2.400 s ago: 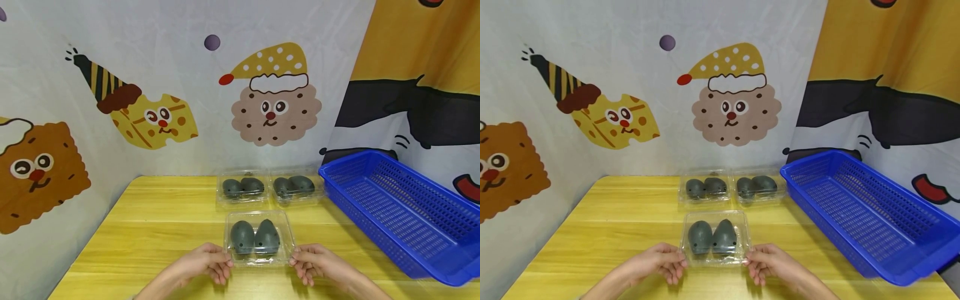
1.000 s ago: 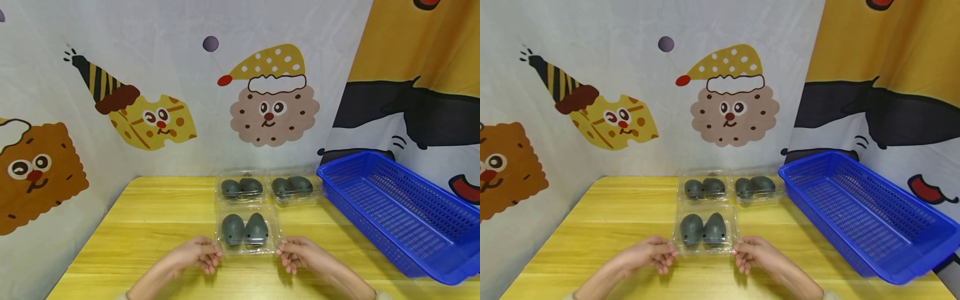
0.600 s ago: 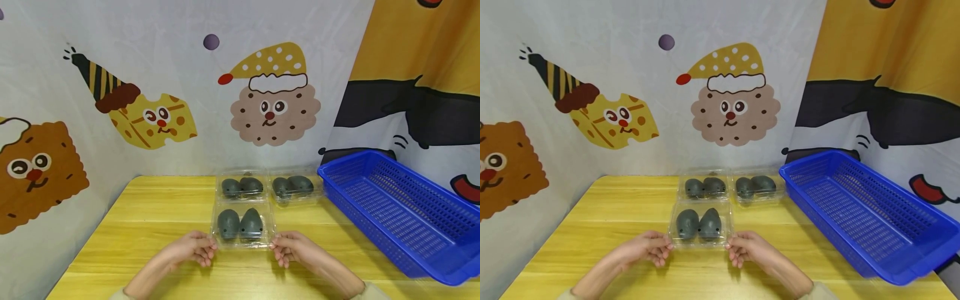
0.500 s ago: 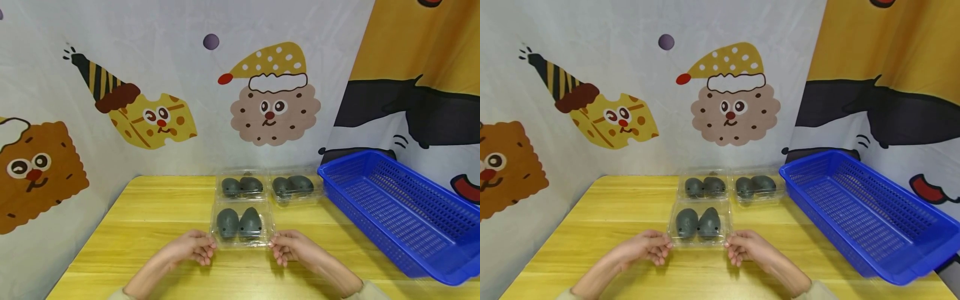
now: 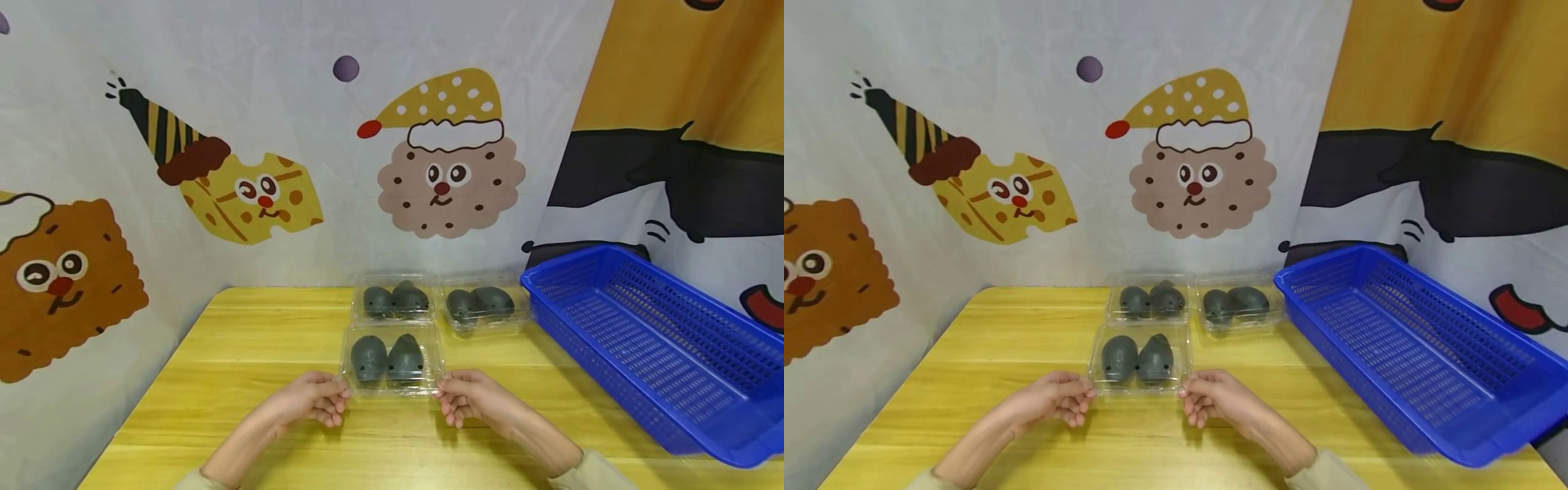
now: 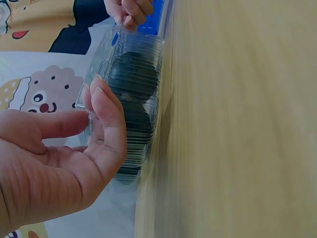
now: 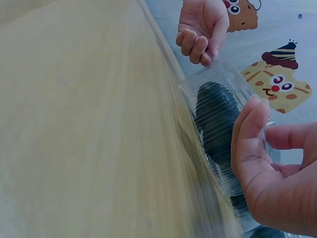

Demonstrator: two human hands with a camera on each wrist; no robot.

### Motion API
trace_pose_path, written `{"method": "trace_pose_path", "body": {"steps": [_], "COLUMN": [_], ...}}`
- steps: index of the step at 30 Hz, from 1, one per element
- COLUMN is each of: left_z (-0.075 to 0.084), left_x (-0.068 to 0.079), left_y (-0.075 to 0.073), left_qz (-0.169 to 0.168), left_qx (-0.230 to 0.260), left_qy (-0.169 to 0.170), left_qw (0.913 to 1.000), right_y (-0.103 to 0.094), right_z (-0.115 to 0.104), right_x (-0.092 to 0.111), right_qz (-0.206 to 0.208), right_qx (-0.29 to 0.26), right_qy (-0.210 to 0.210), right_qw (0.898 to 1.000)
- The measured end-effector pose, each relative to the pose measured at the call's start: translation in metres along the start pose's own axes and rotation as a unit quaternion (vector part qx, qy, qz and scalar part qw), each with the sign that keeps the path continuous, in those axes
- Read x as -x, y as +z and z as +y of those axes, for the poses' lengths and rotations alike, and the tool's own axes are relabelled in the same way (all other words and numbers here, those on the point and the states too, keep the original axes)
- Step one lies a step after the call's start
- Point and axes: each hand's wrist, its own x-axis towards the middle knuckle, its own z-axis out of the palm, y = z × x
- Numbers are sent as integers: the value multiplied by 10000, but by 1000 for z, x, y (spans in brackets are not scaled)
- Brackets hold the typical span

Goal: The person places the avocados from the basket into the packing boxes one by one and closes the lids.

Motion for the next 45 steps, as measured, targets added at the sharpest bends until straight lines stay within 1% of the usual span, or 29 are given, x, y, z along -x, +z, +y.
{"method": "trace_pose_path", "body": {"steps": [15,19,23,32,35,37,40,42,45], "left_z": [-1,0,2,8,11,13,13,13,14], "left_x": [-2,-1,2,12,13,13,13,12,10], "left_y": [-3,-4,-5,-7,-7,-5,-1,1,6], "left_qz": [-58,-125,-140,205,386,573,906,1187,1769], "left_qx": [92,6,-206,-626,-769,-951,-1378,-1721,-2181], "left_qy": [-128,-103,-78,-94,-86,-16,208,380,573], "left_qw": [9999,9999,9997,9978,9963,9938,9861,9772,9581], "right_y": [-1,-2,-5,-16,-20,-23,-25,-26,-27], "right_z": [2,2,3,1,-3,-6,-10,-13,-15], "right_x": [-2,-1,3,20,25,28,32,34,38], "right_qz": [-35,11,47,-60,-75,-57,30,144,424], "right_qx": [60,111,231,366,423,480,634,826,1234], "right_qy": [97,148,166,44,-31,-106,-204,-286,-401], "right_qw": [9999,9998,9996,9993,9991,9988,9978,9961,9906]}}
